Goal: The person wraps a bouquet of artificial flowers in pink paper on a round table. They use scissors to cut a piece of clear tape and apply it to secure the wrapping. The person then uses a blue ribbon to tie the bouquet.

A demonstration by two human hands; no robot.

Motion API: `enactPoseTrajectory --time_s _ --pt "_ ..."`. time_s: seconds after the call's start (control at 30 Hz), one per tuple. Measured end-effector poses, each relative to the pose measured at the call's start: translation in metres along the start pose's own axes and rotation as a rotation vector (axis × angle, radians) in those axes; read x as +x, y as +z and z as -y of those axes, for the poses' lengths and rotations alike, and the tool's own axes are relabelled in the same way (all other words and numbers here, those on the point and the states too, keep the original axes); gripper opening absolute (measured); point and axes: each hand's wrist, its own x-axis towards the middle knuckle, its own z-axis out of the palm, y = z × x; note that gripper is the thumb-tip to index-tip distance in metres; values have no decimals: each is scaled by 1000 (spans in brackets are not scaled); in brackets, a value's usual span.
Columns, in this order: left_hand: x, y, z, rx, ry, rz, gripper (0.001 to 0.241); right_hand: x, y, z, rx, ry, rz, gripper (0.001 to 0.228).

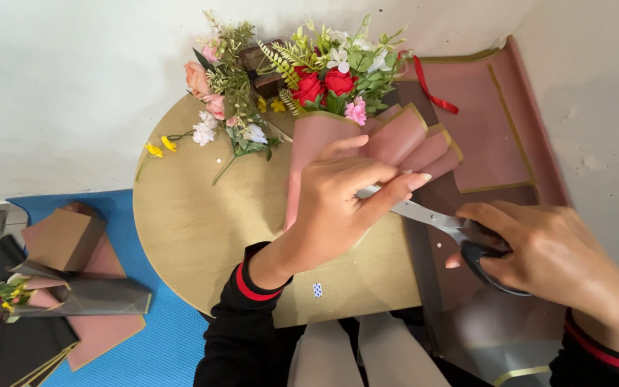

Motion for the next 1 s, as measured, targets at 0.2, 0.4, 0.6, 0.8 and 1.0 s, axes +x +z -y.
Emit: enactPoseTrajectory --time_s 0.2,0.4,0.6,0.8,1.0 --pt "0 -23 7 -1 -24 130 16 5 9 0 87 69 37 49" --pt "0 -41 26 83 -85 220 107 3 20 -10 151 142 -20 55" --pt "-6 -25 28 -75 -250 131 125 10 -11 -9 303 169 -130 39" --pt "-6 8 39 -336 -402 95 99 21 -8 -18 276 127 -277 63" --pt "-6 18 63 -454 -354 21 105 20 -6 -4 573 276 -424 57"
